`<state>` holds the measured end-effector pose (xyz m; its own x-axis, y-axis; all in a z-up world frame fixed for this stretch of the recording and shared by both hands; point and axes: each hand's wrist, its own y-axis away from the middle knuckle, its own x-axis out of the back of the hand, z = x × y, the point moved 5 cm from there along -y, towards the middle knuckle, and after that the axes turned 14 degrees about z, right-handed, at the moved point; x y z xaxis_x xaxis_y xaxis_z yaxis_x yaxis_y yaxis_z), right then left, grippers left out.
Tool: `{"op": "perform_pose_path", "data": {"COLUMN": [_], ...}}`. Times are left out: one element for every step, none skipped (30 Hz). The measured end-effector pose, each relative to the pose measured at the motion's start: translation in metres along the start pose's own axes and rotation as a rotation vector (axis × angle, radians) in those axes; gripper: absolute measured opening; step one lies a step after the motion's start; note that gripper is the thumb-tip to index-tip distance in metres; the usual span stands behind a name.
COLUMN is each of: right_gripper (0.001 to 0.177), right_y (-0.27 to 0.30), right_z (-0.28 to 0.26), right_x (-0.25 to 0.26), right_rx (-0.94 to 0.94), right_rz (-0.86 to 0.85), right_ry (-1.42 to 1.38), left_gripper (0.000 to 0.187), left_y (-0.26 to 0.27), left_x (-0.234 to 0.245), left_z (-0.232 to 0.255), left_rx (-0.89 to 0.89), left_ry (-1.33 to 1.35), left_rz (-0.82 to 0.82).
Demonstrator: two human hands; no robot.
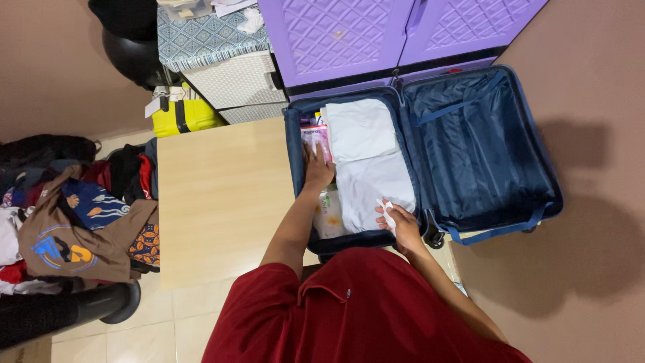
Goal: The person wipes several containers of toiletries with a cloth and places them into an open suitcase on a table.
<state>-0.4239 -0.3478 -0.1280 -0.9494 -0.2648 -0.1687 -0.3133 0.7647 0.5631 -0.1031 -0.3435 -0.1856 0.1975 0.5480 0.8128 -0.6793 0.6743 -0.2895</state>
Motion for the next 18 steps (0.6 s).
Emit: {"op": "perform_pose_path", "data": {"right_gripper": [0.042, 0.042, 0.043, 0.043, 0.043, 0.043, 0.043, 0.043, 0.042, 0.042, 0.042, 0.042, 0.042, 0.042, 0.042, 0.042, 0.042, 0.042], "right_y": [0.001, 0.001, 0.003, 0.004, 0.005, 0.007, 0.008, 0.008, 0.008, 0.008, 0.008, 0.007, 0.006, 0.005, 0.004, 0.004, 0.003, 0.002], "right_z": [0.0, 0.0, 0.0, 0.0, -0.002, -0.002, -0.004, -0.005, -0.005, -0.005, -0.005, -0.005, -0.004, -0.003, -0.002, -0.002, -0.001, 0.0], "right_x": [0.0, 0.0, 0.001, 0.001, 0.001, 0.0, -0.001, -0.001, -0.001, -0.001, -0.001, -0.002, -0.002, -0.001, -0.001, 0.0, 0.0, 0.001], "right_rx": [-0.004, -0.007, -0.009, -0.011, -0.012, -0.008, -0.001, 0.005, 0.007, 0.008, 0.008, 0.012, 0.013, 0.015, 0.015, 0.015, 0.015, 0.013], "right_rz": [0.007, 0.015, 0.015, 0.015, 0.015, 0.013, 0.01, 0.007, 0.012, 0.017, 0.023, 0.015, 0.009, 0.002, 0.005, 0.009, 0.011, 0.013], "right_ry": [0.007, 0.015, 0.011, 0.008, 0.004, 0.004, 0.005, 0.006, 0.008, 0.009, 0.01, 0.009, 0.008, 0.008, 0.009, 0.011, 0.013, 0.009], "left_gripper": [0.088, 0.089, 0.089, 0.089, 0.089, 0.09, 0.09, 0.091, 0.092, 0.092, 0.092, 0.092, 0.092, 0.091, 0.092, 0.092, 0.093, 0.092], "left_y": [0.0, -0.001, 0.0, 0.0, 0.0, 0.002, 0.003, 0.006, 0.009, 0.013, 0.015, 0.014, 0.015, 0.016, 0.015, 0.016, 0.017, 0.017], "left_x": [0.001, 0.002, 0.001, 0.0, 0.0, 0.0, 0.001, 0.001, 0.004, 0.006, 0.008, 0.008, 0.008, 0.009, 0.01, 0.011, 0.012, 0.013], "left_z": [-0.002, -0.003, -0.004, -0.004, -0.004, -0.004, -0.003, -0.003, -0.002, -0.001, 0.001, 0.001, 0.001, 0.001, 0.002, 0.002, 0.003, 0.004], "left_rx": [-0.022, -0.044, -0.042, -0.039, -0.038, -0.041, -0.044, -0.047, -0.062, -0.078, -0.093, -0.097, -0.1, -0.103, -0.105, -0.107, -0.109, -0.102], "left_ry": [0.019, 0.039, 0.03, 0.021, 0.013, 0.007, 0.002, -0.003, 0.011, 0.025, 0.039, 0.023, 0.007, -0.008, 0.005, 0.019, 0.031, 0.034], "left_rz": [-0.004, -0.008, -0.024, -0.04, -0.055, -0.054, -0.051, -0.048, -0.028, -0.007, 0.011, 0.006, -0.001, -0.008, 0.001, 0.01, 0.019, 0.021]}}
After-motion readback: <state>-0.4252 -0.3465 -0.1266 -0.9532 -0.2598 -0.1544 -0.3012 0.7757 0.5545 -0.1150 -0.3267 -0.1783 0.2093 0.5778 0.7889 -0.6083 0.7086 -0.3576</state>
